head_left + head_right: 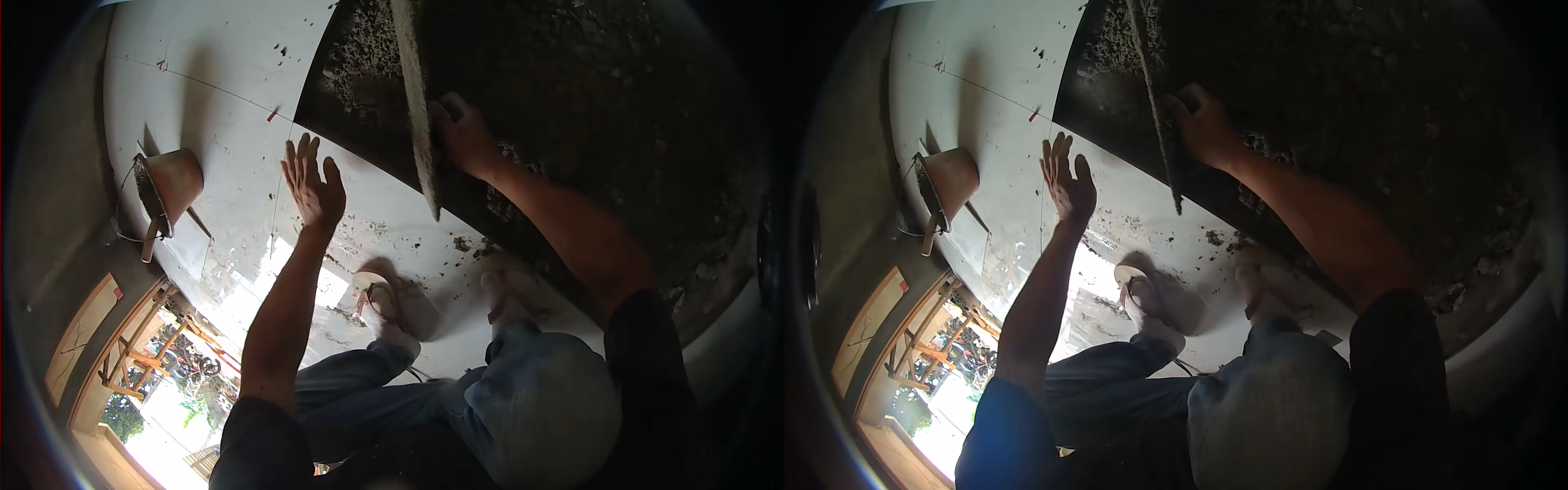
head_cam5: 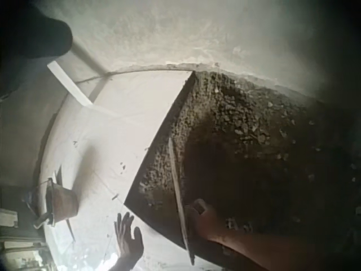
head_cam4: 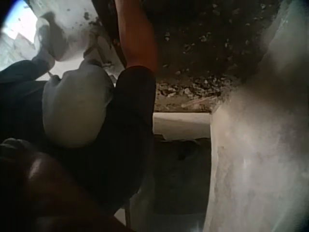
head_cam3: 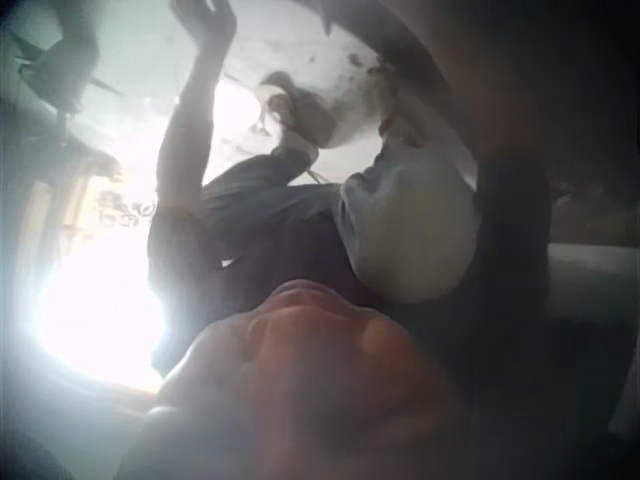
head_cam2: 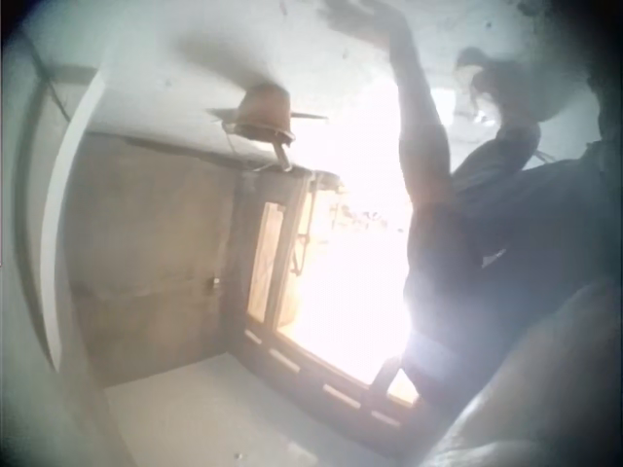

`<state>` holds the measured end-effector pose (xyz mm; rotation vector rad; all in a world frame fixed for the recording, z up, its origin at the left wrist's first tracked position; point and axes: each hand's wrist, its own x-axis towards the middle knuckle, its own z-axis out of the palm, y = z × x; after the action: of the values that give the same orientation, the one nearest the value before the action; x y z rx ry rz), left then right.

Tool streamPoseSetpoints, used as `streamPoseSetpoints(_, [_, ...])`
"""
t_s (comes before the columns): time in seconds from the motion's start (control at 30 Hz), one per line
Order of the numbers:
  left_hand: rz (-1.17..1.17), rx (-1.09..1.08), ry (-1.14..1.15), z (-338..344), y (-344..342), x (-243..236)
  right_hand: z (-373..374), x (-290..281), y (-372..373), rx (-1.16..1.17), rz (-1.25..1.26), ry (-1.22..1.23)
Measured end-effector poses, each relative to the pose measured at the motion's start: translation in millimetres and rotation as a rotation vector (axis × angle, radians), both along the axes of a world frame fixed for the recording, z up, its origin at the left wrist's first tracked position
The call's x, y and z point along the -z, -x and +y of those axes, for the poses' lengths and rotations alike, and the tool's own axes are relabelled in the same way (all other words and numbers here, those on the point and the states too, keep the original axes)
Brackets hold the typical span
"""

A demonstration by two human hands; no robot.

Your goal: The person levels a layer of wet concrete in a floor gap using a trowel and a putty knife.

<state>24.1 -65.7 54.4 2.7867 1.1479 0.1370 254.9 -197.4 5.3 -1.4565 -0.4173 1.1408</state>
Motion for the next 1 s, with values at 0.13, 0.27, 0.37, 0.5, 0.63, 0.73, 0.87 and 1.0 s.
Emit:
streamPoseSetpoints(0.13, [0.302,0.122,0.018,26,-22,-4,-6,-16,-10,-0.036,-0.013,0.108])
streamPoseSetpoints(0.27, [0.291,0.194,0.056,14,-25,1,54,-15,4,0.156,-0.005,-0.139])
streamPoseSetpoints(0.37, [0.223,0.214,0.095,11,-18,1,51,-6,13,0.107,0.026,-0.113])
streamPoseSetpoints(0.5, [0.203,0.298,0.140,2,-21,-6,-8,0,3,0.091,0.089,-0.029])
streamPoseSetpoints(0.63, [0.130,0.280,0.180,-22,-19,-1,-25,-13,-9,-0.155,-0.215,-0.011])
streamPoseSetpoints(0.73, [0.084,0.244,0.246,-55,-26,-5,14,-44,-15,0.009,-0.065,-0.070])
streamPoseSetpoints(0.87, [0.073,0.328,0.495,-120,-35,-8,49,-48,-39,-0.124,0.222,-0.023])
streamPoseSetpoints(1.0, [-0.031,0.462,0.567,-153,14,-17,6,-31,-35,-0.778,-0.160,0.207])
